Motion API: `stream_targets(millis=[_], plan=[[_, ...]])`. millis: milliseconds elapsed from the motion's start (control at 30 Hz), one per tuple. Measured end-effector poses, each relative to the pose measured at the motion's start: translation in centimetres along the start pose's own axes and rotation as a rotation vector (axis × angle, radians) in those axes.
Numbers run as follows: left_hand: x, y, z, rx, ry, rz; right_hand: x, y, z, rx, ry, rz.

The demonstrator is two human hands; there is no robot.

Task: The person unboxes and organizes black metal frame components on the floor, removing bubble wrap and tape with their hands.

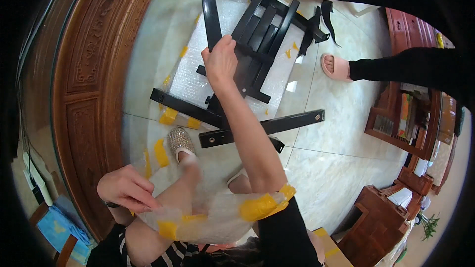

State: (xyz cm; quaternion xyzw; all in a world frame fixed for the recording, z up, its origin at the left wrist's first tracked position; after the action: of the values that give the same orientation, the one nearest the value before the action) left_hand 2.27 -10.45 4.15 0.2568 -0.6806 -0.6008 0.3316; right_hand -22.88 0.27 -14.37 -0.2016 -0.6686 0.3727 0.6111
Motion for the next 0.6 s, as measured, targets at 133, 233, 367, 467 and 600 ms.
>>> stream_targets(millis=[133, 233, 367, 467, 600], plan=[[-0.2, 0.0, -0.9, -0.04, 0.049, -0.03, -1.4, 0.5, -0.1, -0.093, 0.093, 0.018], [-0.1, 0.2, -1.3, -0.047, 0.049, -0.031, -2.5, 1.0, 0.2, -0.165, 0.148, 0.042], [0.4, 0.2, -1.7, -0.03, 0.051, -0.043, -3.5, 1.2, 0.8, -0.269, 0.209, 0.045], [0.4, -0.2, -1.6, -0.066, 0.087, -0.058, -3.7, 1.4, 1.5, -0.269, 0.281, 0.046], [0.4, -0.4, -1.7, -0.071, 0.09, -0.045, -3.6, 2.2, 2.4, -0.272, 0.328, 0.07]])
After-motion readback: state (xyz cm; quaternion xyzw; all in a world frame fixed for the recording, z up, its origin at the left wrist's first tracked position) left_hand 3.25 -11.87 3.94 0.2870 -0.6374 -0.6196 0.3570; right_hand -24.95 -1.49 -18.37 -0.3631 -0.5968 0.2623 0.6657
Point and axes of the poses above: each hand's wrist, its own z-axis towards the middle knuckle, its own x-axis out of the back of the hand, y = z × x, the point moved 2 cm from there along z, towards the middle knuckle, and after that the axes turned 10 degrees about z, right-handed, at the moved point
